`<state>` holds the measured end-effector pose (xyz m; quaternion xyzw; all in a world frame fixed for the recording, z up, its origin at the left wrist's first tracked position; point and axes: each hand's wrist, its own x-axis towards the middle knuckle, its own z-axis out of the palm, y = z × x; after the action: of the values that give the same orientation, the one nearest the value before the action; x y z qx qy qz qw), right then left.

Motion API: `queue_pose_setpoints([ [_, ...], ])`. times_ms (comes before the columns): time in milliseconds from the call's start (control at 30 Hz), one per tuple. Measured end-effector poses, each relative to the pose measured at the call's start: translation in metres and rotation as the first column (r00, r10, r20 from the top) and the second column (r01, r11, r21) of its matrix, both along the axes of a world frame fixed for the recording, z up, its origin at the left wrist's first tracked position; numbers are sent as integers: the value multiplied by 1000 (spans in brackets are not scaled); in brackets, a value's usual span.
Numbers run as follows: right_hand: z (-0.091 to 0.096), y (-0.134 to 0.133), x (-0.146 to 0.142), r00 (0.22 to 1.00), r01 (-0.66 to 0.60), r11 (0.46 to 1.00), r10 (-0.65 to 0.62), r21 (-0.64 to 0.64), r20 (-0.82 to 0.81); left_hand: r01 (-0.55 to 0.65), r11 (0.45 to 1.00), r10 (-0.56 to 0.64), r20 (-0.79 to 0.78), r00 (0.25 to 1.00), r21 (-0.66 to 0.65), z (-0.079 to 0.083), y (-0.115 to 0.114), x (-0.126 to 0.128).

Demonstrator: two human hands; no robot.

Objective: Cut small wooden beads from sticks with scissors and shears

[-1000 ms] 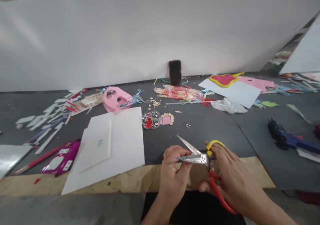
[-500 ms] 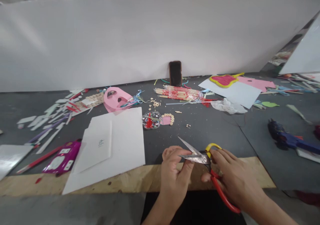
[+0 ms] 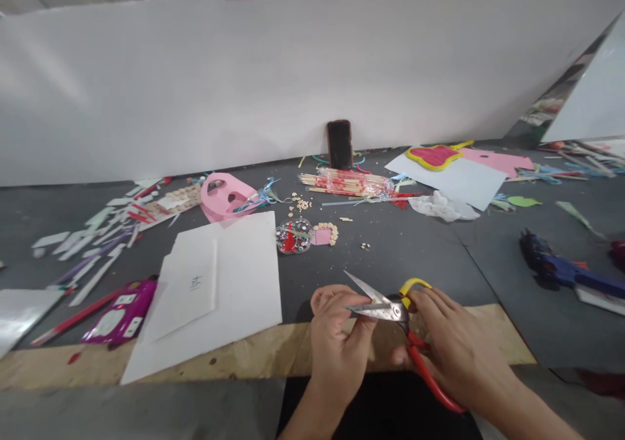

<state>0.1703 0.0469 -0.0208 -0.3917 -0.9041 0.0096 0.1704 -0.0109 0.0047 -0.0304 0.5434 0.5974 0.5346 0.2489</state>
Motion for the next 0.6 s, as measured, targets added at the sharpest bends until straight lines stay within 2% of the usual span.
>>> queue_pose_setpoints([
  [200,0,-1,-1,1000,10,1000,-10,14,19,34,999,-34,52,998,6,-2,0,-1],
  [467,-1,1,-1,998,-12,994,6,106,58,29,999,-29,-9,1000,25,2,0,-1],
  [600,2,2,-1,998,-26,996,21,89,55,25,999,-25,-10,1000,26,3,0,-1],
])
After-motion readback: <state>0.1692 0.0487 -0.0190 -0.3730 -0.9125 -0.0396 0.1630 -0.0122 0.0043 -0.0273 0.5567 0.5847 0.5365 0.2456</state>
